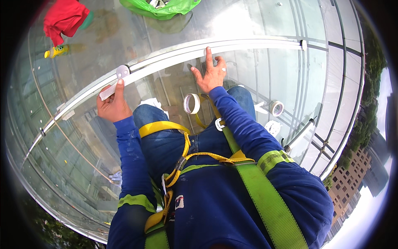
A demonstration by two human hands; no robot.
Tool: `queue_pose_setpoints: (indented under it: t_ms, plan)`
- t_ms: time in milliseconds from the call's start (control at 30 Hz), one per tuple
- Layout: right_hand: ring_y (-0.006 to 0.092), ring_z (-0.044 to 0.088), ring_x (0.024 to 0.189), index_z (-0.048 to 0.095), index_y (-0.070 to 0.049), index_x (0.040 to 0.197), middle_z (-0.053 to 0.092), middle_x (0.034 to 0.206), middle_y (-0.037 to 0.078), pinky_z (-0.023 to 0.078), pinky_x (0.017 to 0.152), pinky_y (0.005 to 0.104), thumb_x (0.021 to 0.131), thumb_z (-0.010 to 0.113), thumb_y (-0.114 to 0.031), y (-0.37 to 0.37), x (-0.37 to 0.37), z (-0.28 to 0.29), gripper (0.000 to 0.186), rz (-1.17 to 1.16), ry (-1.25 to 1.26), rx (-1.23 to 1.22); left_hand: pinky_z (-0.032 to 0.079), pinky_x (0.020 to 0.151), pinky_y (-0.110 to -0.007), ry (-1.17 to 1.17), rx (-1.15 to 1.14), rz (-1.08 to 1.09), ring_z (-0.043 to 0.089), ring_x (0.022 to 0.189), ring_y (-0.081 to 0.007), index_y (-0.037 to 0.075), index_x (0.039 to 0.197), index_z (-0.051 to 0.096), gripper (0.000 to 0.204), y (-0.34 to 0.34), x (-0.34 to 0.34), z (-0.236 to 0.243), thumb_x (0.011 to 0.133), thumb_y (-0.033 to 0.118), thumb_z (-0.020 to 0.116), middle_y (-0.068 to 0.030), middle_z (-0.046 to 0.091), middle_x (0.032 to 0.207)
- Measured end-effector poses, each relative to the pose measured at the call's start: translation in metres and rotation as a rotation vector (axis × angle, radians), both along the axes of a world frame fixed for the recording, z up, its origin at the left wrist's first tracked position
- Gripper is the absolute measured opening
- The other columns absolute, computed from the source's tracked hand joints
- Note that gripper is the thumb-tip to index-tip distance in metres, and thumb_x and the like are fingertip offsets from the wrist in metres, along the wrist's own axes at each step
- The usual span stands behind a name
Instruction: The person applies masking tape along the edges of a glass joint on a transparent walkway, then picks up a sealant gun.
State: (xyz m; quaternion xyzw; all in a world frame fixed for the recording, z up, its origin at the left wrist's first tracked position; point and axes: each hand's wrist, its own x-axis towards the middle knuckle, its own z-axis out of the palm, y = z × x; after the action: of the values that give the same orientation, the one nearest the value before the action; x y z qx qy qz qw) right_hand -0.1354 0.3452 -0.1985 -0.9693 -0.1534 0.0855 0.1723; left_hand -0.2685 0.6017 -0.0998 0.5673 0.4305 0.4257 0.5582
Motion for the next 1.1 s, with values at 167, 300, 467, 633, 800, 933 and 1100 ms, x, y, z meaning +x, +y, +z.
queue_pose_setpoints:
  t_ms: [167, 300, 467, 633, 800, 933, 1100]
  plan:
    - [0.0472, 0.040, 0.124, 0.022, -0.032, 0.163, 0.036, 0.136, 0.033, 0.032, 0.106, 0.0628, 0.085, 0.072, -0.058, -0.006, -0.002, -0.003, 0.096, 0.024, -0.005, 0.042, 0.060, 0.081, -0.032, 0.010, -0.080, 0.017, 0.070, 0.089, -0.0192, -0.006, 0.101, 0.066, 0.031, 0.000, -0.006, -0.004, 0.076, -0.007, 0.085, -0.0151, 0.071, 0.097]
    - [0.0485, 0.034, 0.133, 0.020, -0.039, 0.162, 0.030, 0.144, 0.033, 0.028, 0.106, 0.0691, 0.089, 0.063, -0.062, 0.004, -0.005, -0.007, 0.087, 0.046, 0.081, -0.176, 0.059, 0.082, -0.033, 0.150, -0.113, 0.021, 0.070, 0.088, -0.0198, -0.006, 0.100, 0.067, 0.032, 0.030, -0.032, -0.080, 0.075, -0.006, 0.087, -0.0141, 0.072, 0.096]
    - [0.0497, 0.027, 0.137, 0.020, -0.041, 0.161, 0.026, 0.147, 0.030, 0.023, 0.108, 0.0738, 0.092, 0.056, -0.065, 0.011, 0.002, -0.021, 0.082, 0.070, 0.155, -0.326, 0.061, 0.072, -0.032, 0.092, -0.130, 0.035, 0.071, 0.085, -0.0221, -0.006, 0.101, 0.065, 0.035, 0.037, -0.034, -0.161, 0.075, -0.003, 0.088, -0.0156, 0.072, 0.096]
    - [0.0508, 0.025, 0.137, 0.019, -0.041, 0.161, 0.024, 0.148, 0.030, 0.021, 0.108, 0.0748, 0.093, 0.053, -0.066, 0.008, 0.004, -0.029, 0.081, 0.084, 0.137, -0.380, 0.059, 0.085, -0.036, 0.139, -0.144, 0.087, 0.070, 0.090, -0.0214, -0.005, 0.096, 0.068, 0.031, 0.032, -0.027, -0.180, 0.073, -0.008, 0.087, -0.0157, 0.073, 0.099]
    - [0.0517, 0.026, 0.135, 0.020, -0.039, 0.162, 0.024, 0.147, 0.032, 0.021, 0.108, 0.0750, 0.091, 0.052, -0.068, 0.014, 0.003, -0.029, 0.083, 0.087, 0.163, -0.391, 0.059, 0.086, -0.036, 0.126, -0.156, 0.083, 0.070, 0.092, -0.0223, -0.004, 0.094, 0.067, 0.028, 0.040, -0.028, -0.185, 0.073, -0.010, 0.085, -0.0166, 0.073, 0.099]
    - [0.0522, 0.027, 0.134, 0.020, -0.039, 0.162, 0.024, 0.147, 0.032, 0.021, 0.108, 0.0754, 0.090, 0.052, -0.068, 0.015, 0.004, -0.030, 0.084, 0.078, 0.159, -0.405, 0.059, 0.086, -0.036, 0.156, -0.169, 0.088, 0.071, 0.091, -0.0228, -0.004, 0.094, 0.067, 0.028, 0.038, -0.024, -0.184, 0.074, -0.011, 0.085, -0.0170, 0.073, 0.099]
    - [0.0527, 0.027, 0.134, 0.020, -0.040, 0.162, 0.024, 0.146, 0.033, 0.021, 0.108, 0.0761, 0.089, 0.053, -0.068, 0.014, 0.006, -0.031, 0.085, 0.078, 0.162, -0.402, 0.059, 0.085, -0.036, 0.157, -0.171, 0.096, 0.071, 0.090, -0.0225, -0.004, 0.094, 0.068, 0.028, 0.037, -0.022, -0.182, 0.073, -0.011, 0.085, -0.0169, 0.074, 0.098]
